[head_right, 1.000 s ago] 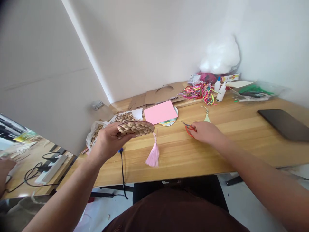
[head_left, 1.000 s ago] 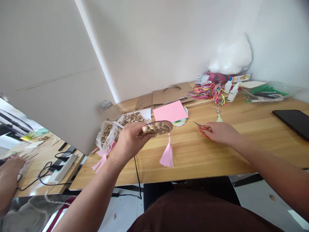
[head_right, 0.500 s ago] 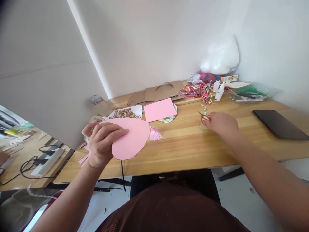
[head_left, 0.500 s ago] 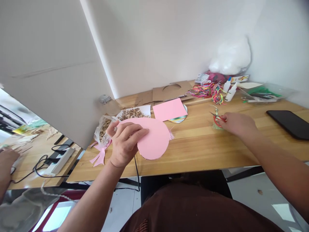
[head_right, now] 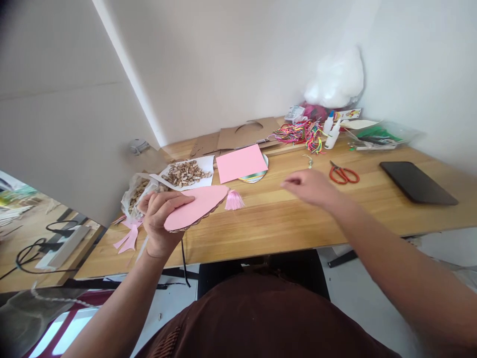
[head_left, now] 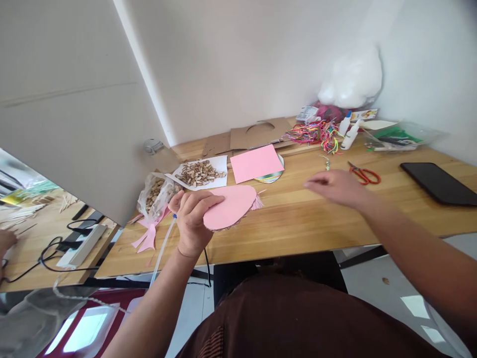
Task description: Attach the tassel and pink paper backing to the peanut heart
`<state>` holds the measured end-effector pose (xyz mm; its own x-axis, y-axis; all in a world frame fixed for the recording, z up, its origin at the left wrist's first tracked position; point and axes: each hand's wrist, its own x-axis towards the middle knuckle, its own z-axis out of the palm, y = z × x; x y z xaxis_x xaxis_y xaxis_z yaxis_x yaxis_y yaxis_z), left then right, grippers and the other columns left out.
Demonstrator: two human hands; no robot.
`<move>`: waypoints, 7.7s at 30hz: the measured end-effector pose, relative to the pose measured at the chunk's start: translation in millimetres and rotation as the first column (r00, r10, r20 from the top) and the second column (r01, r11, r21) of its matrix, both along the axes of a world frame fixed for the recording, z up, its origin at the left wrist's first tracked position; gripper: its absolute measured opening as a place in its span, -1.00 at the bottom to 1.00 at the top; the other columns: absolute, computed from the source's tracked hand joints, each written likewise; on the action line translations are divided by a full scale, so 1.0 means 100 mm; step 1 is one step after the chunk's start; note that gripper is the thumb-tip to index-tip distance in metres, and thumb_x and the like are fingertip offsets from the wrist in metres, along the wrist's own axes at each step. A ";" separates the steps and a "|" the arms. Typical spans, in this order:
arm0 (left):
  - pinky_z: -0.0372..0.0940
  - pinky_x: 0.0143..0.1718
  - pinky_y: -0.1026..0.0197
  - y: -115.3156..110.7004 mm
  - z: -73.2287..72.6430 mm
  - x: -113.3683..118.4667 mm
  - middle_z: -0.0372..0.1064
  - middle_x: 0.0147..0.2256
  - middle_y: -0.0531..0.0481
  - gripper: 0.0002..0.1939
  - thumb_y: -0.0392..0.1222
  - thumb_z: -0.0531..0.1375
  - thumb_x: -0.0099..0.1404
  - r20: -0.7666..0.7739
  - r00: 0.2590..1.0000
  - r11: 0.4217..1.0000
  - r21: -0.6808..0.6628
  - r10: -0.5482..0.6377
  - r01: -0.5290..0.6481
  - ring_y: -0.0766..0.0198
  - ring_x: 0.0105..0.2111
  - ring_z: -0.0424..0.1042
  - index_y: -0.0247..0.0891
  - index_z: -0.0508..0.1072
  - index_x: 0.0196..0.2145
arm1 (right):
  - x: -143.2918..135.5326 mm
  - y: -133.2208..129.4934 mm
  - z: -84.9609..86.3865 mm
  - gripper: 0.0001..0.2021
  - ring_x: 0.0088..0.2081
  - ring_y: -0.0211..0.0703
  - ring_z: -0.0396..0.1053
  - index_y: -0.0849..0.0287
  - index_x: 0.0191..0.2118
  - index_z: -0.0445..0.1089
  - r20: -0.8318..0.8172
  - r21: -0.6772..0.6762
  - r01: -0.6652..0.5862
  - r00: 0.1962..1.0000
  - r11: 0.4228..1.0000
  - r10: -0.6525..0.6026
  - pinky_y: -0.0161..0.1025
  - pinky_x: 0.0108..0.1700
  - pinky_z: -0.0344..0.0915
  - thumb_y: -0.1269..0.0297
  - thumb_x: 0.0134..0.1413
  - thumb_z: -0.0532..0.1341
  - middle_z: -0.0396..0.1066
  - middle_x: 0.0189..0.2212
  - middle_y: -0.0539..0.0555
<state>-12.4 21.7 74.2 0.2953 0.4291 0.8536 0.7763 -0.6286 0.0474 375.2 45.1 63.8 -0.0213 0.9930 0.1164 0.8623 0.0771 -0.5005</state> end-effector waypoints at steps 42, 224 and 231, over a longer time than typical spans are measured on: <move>0.13 0.23 -0.20 -0.07 0.19 0.21 0.59 -0.13 -0.06 -0.30 -0.08 0.55 0.04 0.222 0.972 0.832 -0.552 0.079 0.059 -0.02 -0.04 0.53 -0.09 0.49 0.13 | -1.10 -0.29 0.01 -0.85 -0.36 -0.15 0.45 0.12 -0.25 0.56 -0.603 0.361 -0.115 0.728 0.925 0.326 -0.18 -0.29 0.39 0.17 0.15 0.39 0.57 -0.36 0.04; 0.57 -0.01 0.03 -0.52 -0.43 0.28 0.66 -0.10 -0.14 -0.58 -0.12 0.48 0.16 0.791 0.599 0.282 -0.551 -0.126 0.786 0.06 -0.13 0.65 -0.27 0.58 -0.04 | -1.23 -0.85 0.61 -0.90 -0.08 0.04 0.45 0.12 -0.27 0.58 0.203 0.406 -0.519 0.853 0.752 0.480 0.01 -0.01 0.09 0.27 0.27 0.32 0.60 -0.26 0.10; 0.57 0.00 -0.05 -0.53 -0.50 0.32 0.66 -0.10 -0.12 -0.57 -0.02 0.47 0.17 0.805 0.587 0.274 -0.548 -0.084 0.790 0.02 -0.12 0.66 -0.24 0.59 -0.05 | -1.28 -0.85 0.58 -0.94 -0.04 0.02 0.46 0.08 -0.25 0.56 0.149 0.462 -0.527 0.839 0.713 0.524 -0.01 0.01 0.09 0.32 0.27 0.33 0.60 -0.29 0.04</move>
<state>19.2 -31.2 23.8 0.3636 0.9105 0.1967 -0.0490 -0.1922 0.9801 247.5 -39.8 121.7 -0.5257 0.6427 0.5573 0.6148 0.7398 -0.2734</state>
